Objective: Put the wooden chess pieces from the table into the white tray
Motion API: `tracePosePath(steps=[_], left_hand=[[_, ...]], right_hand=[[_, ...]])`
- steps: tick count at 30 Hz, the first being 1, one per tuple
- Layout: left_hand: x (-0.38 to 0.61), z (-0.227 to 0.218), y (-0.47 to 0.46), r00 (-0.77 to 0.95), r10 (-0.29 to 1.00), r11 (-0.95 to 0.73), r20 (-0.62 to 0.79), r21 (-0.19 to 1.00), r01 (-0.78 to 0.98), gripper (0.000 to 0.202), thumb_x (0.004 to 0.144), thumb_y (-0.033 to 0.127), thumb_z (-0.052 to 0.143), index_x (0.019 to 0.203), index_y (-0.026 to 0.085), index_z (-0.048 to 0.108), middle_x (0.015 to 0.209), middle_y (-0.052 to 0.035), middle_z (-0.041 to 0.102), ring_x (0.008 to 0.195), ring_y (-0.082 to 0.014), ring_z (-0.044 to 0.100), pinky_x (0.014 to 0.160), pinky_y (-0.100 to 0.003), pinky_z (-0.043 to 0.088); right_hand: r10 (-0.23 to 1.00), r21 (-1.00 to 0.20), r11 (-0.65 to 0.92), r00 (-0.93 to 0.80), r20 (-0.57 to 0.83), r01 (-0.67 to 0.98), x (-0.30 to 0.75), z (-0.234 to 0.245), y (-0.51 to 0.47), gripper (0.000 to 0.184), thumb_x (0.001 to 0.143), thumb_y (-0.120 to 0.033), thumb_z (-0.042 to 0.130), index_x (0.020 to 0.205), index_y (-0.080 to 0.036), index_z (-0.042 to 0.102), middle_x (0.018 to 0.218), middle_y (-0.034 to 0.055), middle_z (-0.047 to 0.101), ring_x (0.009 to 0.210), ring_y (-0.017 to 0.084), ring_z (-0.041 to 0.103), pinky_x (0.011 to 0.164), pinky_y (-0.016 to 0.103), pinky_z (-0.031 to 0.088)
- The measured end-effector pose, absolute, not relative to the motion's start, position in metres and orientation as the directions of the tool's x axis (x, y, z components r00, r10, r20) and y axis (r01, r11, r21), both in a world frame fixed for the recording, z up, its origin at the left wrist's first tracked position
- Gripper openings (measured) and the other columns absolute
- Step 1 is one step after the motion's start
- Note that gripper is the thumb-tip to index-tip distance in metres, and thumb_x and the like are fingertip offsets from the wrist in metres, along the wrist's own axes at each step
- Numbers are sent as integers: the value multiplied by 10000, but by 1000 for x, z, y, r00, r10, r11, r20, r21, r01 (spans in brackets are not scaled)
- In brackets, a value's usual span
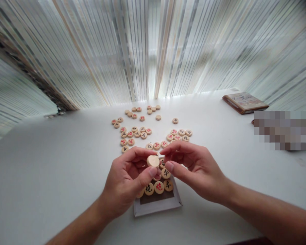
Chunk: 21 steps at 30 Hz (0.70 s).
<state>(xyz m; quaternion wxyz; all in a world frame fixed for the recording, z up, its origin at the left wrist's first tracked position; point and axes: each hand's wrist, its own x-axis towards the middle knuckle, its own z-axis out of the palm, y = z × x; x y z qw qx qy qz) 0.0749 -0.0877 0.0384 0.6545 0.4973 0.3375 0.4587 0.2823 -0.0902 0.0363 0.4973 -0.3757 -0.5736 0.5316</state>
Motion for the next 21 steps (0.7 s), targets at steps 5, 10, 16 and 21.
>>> tracePosePath(steps=[5,10,16,21], left_hand=[[78,40,-88,330,944,95,10,949,-301,316,776,161,974,995,144,747,826,-36,816,759,-140,795,750,-199,664],[74,35,-89,294,954,-3,54,985,-172,268,809,209,945,998,141,767,840,-47,794,751,-159,771,710,-228,660],[69,31,-87,324,824,-555,465,775,302,235,927,224,844,1149,150,837,867,-59,773,765,-156,717,736,-243,604],[72,32,-86,379,729,-684,570,624,378,227,966,221,813,1140,77,836,859,-89,773,719,-151,717,692,-232,589]], right_hand=[[931,-964,262,-254,263,-36,283,35,-93,149,936,-263,842,1045,-198,763,923,60,763,727,161,694,629,276,582],[909,-941,339,-254,330,-6,285,34,-94,155,946,-219,821,1090,-206,763,907,49,741,711,158,673,616,280,577],[921,-960,276,-275,275,-35,284,33,-94,188,962,-265,826,1127,-195,771,899,60,781,691,158,720,611,268,607],[950,-984,0,-306,56,-180,281,32,-90,317,822,-270,975,1049,-188,768,757,16,764,607,133,698,566,222,594]])
